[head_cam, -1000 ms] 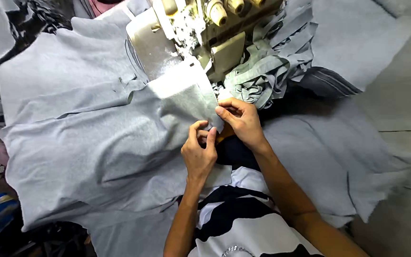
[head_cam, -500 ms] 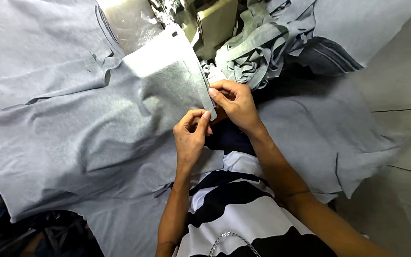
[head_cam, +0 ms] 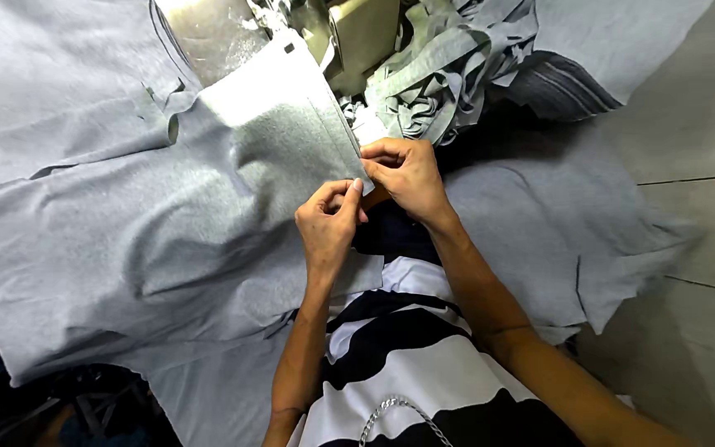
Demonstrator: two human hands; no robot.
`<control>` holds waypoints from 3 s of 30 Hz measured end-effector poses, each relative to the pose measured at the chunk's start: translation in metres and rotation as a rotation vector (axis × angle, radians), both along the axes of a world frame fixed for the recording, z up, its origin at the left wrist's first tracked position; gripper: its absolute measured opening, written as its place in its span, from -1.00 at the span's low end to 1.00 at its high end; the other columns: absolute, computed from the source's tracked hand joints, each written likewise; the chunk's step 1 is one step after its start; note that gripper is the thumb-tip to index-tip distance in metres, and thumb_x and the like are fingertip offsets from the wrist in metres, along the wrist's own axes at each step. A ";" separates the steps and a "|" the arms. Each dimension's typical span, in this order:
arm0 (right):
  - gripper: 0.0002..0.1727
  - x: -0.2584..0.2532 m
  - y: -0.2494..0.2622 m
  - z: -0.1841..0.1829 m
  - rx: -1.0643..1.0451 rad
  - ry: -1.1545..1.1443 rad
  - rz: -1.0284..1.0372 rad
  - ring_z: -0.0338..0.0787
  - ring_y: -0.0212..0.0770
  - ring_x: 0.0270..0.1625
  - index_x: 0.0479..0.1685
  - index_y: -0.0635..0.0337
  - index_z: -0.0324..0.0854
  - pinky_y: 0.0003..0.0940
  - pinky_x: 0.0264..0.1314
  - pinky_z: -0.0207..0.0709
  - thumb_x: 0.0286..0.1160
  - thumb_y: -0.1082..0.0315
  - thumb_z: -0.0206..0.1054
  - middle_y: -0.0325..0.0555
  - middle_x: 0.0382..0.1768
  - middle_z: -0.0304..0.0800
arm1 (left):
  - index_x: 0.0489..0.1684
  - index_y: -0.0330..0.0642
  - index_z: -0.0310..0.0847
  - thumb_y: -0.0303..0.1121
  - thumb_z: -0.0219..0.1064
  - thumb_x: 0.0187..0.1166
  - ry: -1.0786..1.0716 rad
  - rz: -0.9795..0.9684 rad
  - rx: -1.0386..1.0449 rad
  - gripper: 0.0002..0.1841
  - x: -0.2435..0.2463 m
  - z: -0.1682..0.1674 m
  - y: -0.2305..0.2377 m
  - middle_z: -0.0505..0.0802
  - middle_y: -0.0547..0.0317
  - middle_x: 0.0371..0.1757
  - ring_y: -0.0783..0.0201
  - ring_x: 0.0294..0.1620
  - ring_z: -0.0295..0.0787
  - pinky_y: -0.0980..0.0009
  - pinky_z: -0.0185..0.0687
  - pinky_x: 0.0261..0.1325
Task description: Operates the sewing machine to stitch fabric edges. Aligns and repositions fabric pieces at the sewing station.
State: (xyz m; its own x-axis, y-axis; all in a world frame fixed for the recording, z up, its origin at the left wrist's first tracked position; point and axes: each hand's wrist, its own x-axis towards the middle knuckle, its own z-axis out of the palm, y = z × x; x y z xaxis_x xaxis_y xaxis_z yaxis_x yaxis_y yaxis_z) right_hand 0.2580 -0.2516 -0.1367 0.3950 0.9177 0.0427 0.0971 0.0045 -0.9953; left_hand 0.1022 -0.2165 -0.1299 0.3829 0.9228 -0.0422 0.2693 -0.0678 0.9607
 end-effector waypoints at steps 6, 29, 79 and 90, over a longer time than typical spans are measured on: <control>-0.78 0.000 -0.002 0.000 0.050 -0.054 0.020 0.59 -0.44 -0.51 -0.10 0.30 0.75 -0.59 -0.48 0.49 0.74 0.32 0.28 -0.16 -0.44 0.69 | -0.13 -0.10 0.82 -0.23 0.40 0.67 0.090 0.027 0.017 -0.84 0.002 0.000 -0.003 0.80 0.32 -0.65 0.47 -0.78 0.60 0.51 0.54 -0.71; -0.85 -0.042 -0.008 -0.017 0.274 0.100 -0.217 0.87 -0.36 -0.23 -0.12 0.32 0.82 -0.45 -0.10 0.82 0.36 0.54 0.55 -0.11 -0.19 0.91 | 0.07 -0.25 0.75 -0.29 0.59 0.36 -1.276 0.380 -0.562 -0.64 -0.056 -0.025 -0.028 0.91 -0.01 0.08 0.12 0.28 0.83 0.15 0.57 0.57; -0.85 -0.028 0.101 0.034 0.222 -0.133 -0.326 0.66 -0.40 -0.60 0.04 0.22 0.60 -0.55 -0.62 0.59 0.66 0.38 0.37 -0.19 -0.53 0.66 | 0.36 -0.17 0.43 0.04 0.40 0.59 0.323 0.046 0.190 -0.44 -0.034 0.080 0.244 0.82 0.17 -0.08 0.46 -0.20 0.79 0.39 0.74 -0.05; -0.85 -0.031 0.087 0.027 0.179 -0.067 -0.277 0.55 -0.33 -0.75 0.07 0.11 0.57 -0.50 -0.80 0.45 0.72 0.28 0.32 -0.17 -0.61 0.64 | 0.10 -0.18 0.61 -0.19 0.24 0.76 0.005 0.028 0.375 -0.75 -0.026 0.084 0.288 0.81 0.32 -0.12 0.51 -0.10 0.76 0.46 0.70 0.08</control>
State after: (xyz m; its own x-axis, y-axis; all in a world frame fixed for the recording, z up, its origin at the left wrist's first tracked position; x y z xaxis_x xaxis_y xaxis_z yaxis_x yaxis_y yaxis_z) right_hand 0.2272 -0.1645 -0.1093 0.6191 0.7516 0.2277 0.1843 0.1428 -0.9724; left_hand 0.0759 0.0718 -0.0463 0.3577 0.8847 0.2991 0.2803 -0.4072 0.8692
